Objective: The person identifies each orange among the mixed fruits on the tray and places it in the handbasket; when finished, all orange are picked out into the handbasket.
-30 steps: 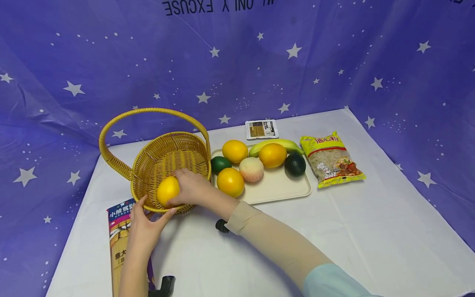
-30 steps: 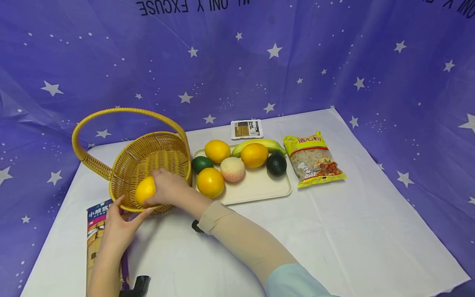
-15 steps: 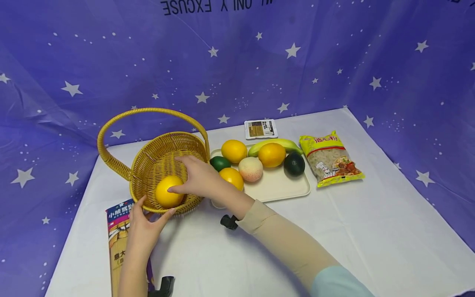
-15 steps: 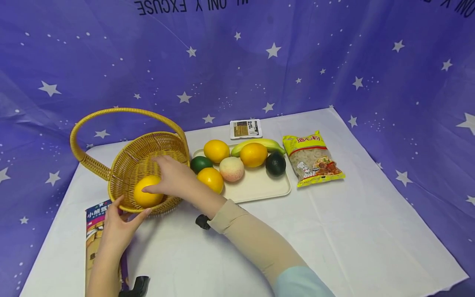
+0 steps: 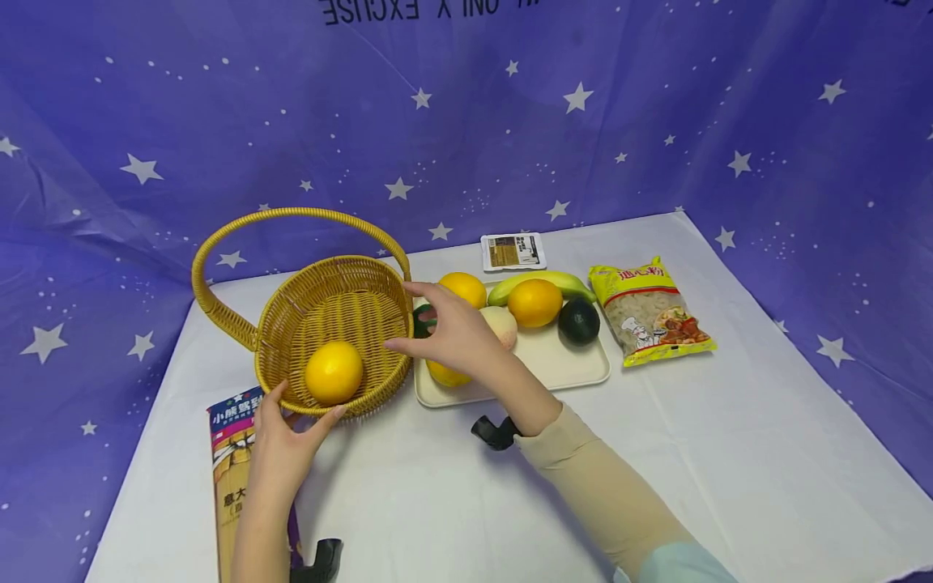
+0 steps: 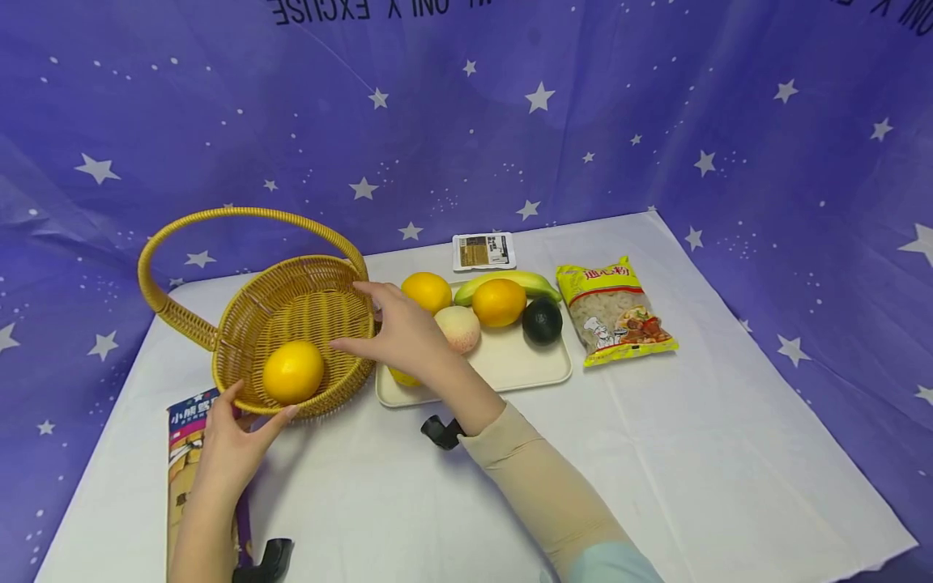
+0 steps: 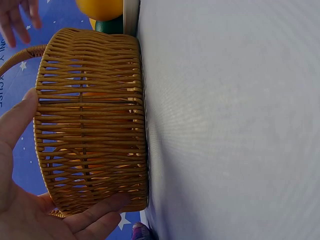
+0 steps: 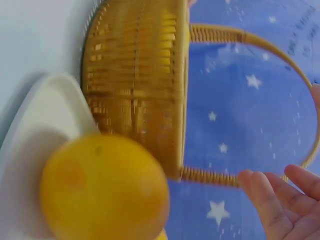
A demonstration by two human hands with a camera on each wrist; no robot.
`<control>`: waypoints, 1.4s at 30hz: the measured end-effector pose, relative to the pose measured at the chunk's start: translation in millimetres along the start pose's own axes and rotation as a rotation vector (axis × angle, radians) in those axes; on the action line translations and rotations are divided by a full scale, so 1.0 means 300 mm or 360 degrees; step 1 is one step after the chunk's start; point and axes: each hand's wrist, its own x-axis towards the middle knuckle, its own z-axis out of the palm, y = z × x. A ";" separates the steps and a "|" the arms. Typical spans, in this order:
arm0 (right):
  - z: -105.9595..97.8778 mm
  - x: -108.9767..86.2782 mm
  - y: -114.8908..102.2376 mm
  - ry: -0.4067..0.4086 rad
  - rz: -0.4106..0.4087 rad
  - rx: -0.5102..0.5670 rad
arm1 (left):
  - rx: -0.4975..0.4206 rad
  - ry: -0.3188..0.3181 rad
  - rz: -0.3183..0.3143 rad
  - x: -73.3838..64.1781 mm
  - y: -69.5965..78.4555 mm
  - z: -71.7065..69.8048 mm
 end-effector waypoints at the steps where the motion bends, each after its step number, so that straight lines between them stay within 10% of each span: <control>1: -0.013 -0.006 0.012 0.0019 0.0020 0.0044 | -0.0002 -0.0002 0.0002 0.000 0.001 0.000; 21: -0.024 -0.123 0.246 0.0142 0.0294 0.0246 | -0.0036 0.0014 0.0015 0.006 0.000 -0.007; 42: 0.128 -0.111 0.278 0.0084 0.0323 0.0063 | -0.0012 0.0002 0.0031 -0.001 -0.007 0.002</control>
